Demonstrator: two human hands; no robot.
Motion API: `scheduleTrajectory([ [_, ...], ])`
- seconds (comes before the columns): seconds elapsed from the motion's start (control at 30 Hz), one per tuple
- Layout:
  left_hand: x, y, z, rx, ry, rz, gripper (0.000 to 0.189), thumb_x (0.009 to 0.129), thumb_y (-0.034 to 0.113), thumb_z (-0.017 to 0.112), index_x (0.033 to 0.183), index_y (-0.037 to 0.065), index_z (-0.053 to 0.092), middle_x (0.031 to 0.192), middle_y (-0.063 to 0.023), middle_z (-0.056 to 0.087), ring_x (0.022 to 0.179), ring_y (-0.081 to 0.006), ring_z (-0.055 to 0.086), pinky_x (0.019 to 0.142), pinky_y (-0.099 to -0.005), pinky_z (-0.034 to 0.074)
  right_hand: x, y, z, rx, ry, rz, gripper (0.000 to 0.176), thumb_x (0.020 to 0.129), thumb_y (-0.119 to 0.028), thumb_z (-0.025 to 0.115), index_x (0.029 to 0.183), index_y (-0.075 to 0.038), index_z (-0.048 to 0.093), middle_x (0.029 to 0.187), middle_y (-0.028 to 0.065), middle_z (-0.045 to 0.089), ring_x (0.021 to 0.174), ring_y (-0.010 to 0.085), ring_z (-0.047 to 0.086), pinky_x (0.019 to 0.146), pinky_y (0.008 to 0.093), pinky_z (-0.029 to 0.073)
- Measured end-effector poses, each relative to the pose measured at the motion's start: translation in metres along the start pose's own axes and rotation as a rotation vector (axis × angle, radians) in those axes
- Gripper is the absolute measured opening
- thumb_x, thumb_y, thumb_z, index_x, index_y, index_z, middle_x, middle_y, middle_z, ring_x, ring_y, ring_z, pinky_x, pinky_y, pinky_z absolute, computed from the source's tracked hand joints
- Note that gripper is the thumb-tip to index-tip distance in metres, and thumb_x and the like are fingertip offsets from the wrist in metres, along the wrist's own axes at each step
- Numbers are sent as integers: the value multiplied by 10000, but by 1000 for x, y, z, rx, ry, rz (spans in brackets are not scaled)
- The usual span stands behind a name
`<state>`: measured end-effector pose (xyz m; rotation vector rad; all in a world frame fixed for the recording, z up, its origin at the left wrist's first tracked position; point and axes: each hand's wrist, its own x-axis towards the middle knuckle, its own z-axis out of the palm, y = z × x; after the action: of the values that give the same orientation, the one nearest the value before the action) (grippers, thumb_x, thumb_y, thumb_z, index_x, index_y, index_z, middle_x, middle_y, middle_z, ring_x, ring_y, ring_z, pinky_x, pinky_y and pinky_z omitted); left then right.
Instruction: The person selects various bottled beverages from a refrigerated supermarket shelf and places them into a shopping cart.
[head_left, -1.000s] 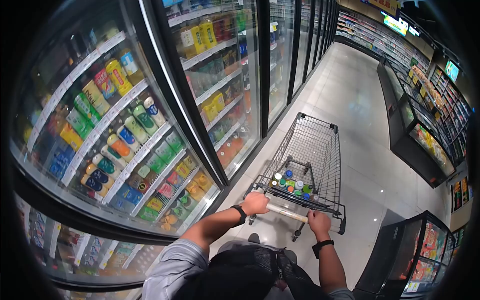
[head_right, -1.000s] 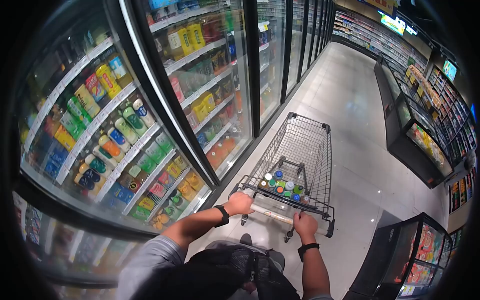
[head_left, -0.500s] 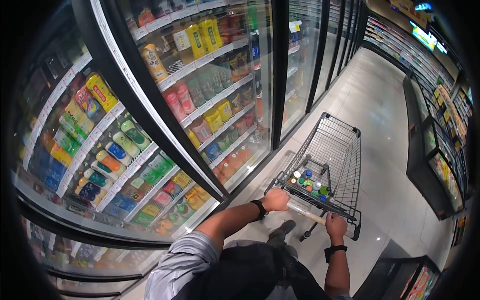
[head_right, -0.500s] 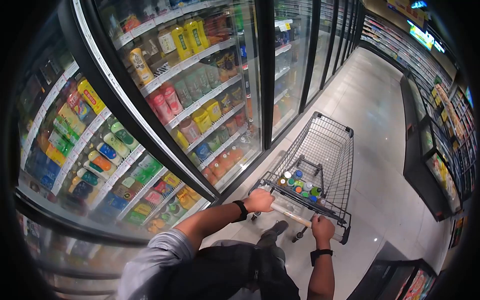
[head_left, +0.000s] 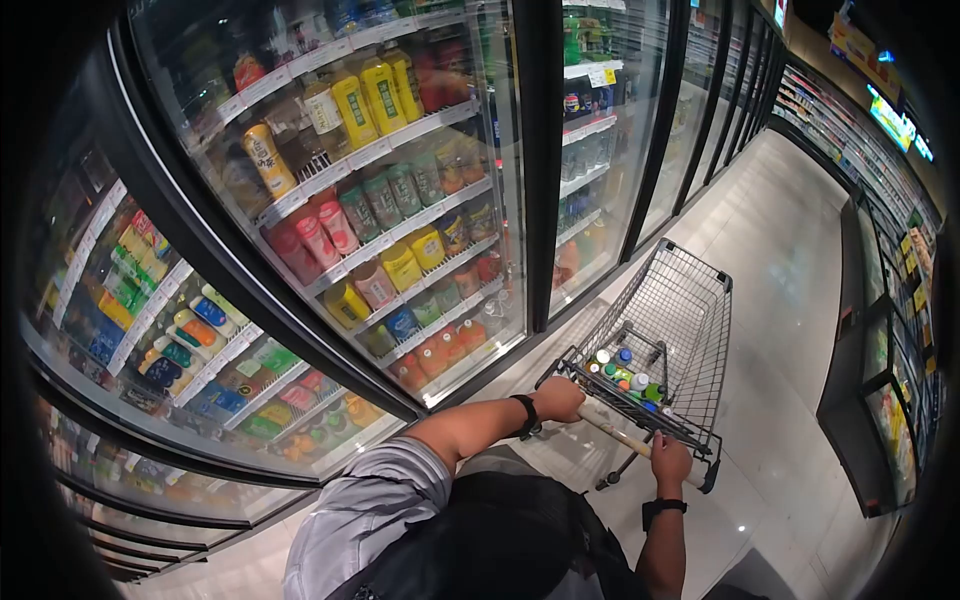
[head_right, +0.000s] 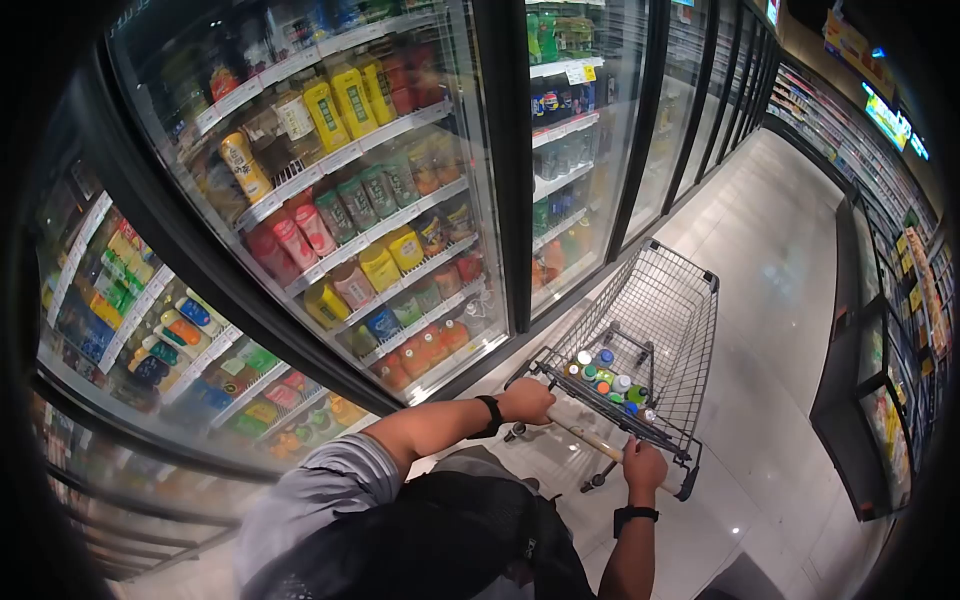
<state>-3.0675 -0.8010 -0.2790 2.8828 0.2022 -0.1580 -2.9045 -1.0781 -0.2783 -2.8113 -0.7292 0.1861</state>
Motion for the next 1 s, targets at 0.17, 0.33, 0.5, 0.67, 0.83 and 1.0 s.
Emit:
scheduleTrajectory([
  [0.17,64,-5,-12,-6,0,-9,361,742,428,715,794,71,736,713,-145,690,704,-365,694,651,-479,554,66,16,-8,-6,-11,-8,471,953,-483,538,816,-83,744,772,184,704,759,385,692,687,499,533],
  [0.33,131,-23,-30,6,-16,-48,326,718,395,733,811,84,763,794,-140,723,770,-348,712,701,-474,565,134,20,-8,-12,14,-9,472,963,-469,517,824,-78,743,782,182,706,764,392,687,687,501,529],
  [0.5,193,-50,-39,18,34,-44,298,686,374,744,756,84,746,749,-146,709,762,-351,709,687,-475,559,193,20,-5,-16,41,-7,474,972,-463,494,835,-86,747,789,180,708,771,395,688,690,507,527],
  [0.67,240,-64,-44,-10,92,-47,253,681,335,734,719,85,735,677,-137,683,693,-356,691,703,-478,551,234,18,-10,-30,83,-37,475,969,-446,494,791,-78,735,749,185,700,725,398,683,652,520,519],
  [0.83,234,-53,-41,-115,337,-65,501,701,343,762,1075,35,633,1100,-194,642,1107,-357,580,1091,-488,359,255,23,-13,-52,96,-28,483,976,-448,481,768,-80,716,743,184,697,718,399,678,643,526,510],
  [1.0,129,-37,-24,-172,364,-170,855,791,406,745,1452,-7,394,1565,-279,260,1496,-450,160,1216,-549,153,263,29,-12,-82,143,-92,528,1004,-465,443,788,-61,706,739,200,698,715,410,683,634,527,522],
])
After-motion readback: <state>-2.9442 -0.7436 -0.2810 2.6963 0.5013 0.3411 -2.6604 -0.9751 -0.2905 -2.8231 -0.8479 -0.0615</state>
